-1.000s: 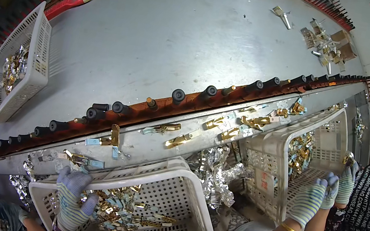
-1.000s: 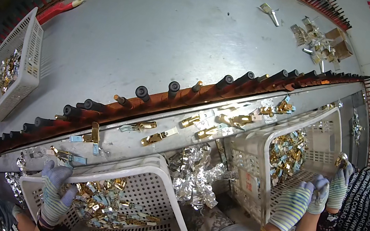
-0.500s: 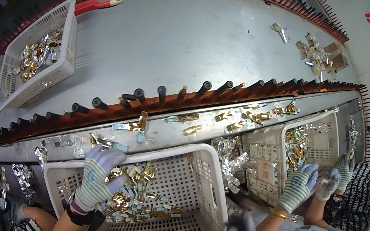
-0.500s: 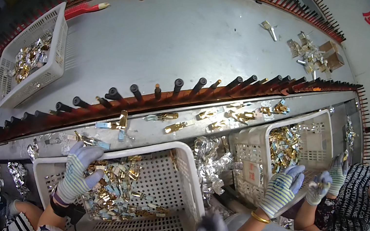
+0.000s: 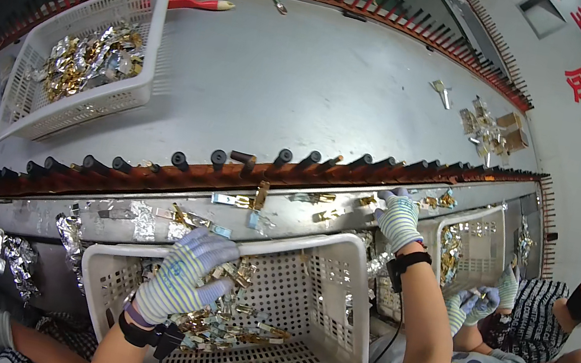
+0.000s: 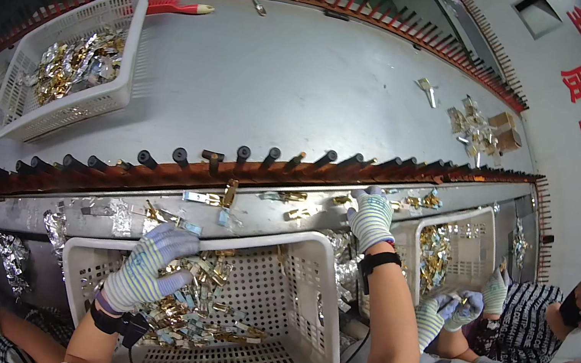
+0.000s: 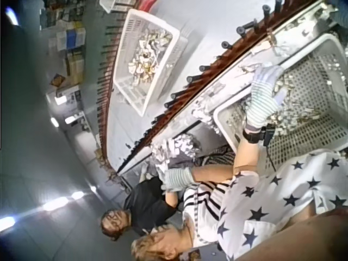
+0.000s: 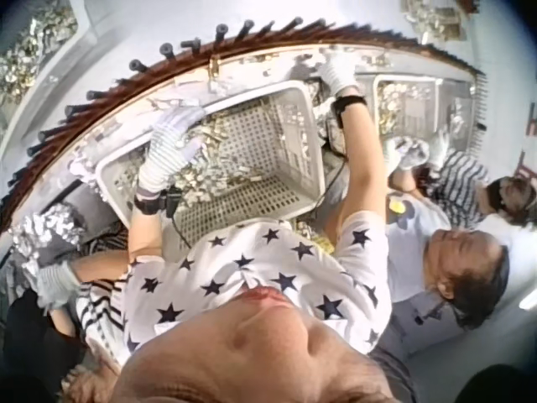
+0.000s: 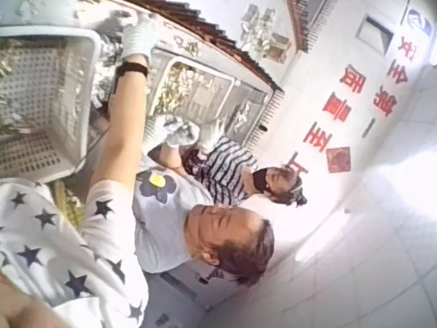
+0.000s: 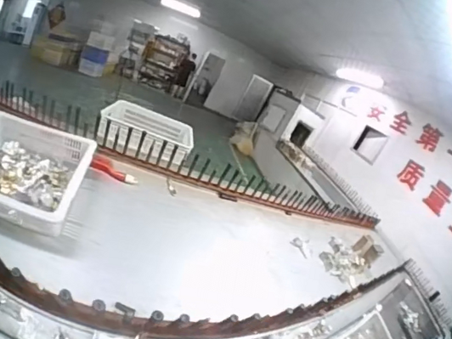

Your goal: Sorting and organizing small gold and silver colored manufactured components into baskets and onto an industrial conveyor belt line.

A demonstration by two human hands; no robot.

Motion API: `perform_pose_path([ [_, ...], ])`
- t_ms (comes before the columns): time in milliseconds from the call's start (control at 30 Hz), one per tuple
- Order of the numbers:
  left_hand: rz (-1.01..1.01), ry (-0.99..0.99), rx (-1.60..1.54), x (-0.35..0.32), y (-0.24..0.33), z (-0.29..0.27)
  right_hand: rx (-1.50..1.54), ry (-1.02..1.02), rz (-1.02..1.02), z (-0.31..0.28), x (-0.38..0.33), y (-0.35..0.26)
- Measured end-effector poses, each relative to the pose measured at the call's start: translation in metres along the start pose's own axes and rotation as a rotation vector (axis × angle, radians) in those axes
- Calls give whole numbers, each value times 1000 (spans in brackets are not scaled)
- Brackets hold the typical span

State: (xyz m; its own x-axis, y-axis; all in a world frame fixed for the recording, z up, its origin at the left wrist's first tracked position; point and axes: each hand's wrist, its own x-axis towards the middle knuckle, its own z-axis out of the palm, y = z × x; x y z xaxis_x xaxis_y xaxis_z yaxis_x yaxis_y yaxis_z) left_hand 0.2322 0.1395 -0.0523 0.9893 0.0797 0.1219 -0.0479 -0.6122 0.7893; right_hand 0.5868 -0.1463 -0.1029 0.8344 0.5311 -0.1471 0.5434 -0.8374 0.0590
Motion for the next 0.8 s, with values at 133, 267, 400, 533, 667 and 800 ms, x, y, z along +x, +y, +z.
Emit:
perform_pose_path([
  [133, -8, 23, -16, -1, -6, -4, -234, -160, -87, -4, 20, -29],
  [267, 31, 35, -37, 6, -8, -1, -360, -138, -282, 26, 38, -10],
  [400, 78, 50, -21, 7, -11, 0, -346, 7, -396, 24, 35, -15],
  [533, 10, 40, -25, 5, -7, 0, -154, 244, -401, 7, 26, -22],
  [667, -61, 0, 19, 3, -2, 5, 271, 552, -327, -26, 6, -25],
  [800, -217, 191, -147, -11, 14, 7, 1427, 367, 82, -69, -48, -72],
])
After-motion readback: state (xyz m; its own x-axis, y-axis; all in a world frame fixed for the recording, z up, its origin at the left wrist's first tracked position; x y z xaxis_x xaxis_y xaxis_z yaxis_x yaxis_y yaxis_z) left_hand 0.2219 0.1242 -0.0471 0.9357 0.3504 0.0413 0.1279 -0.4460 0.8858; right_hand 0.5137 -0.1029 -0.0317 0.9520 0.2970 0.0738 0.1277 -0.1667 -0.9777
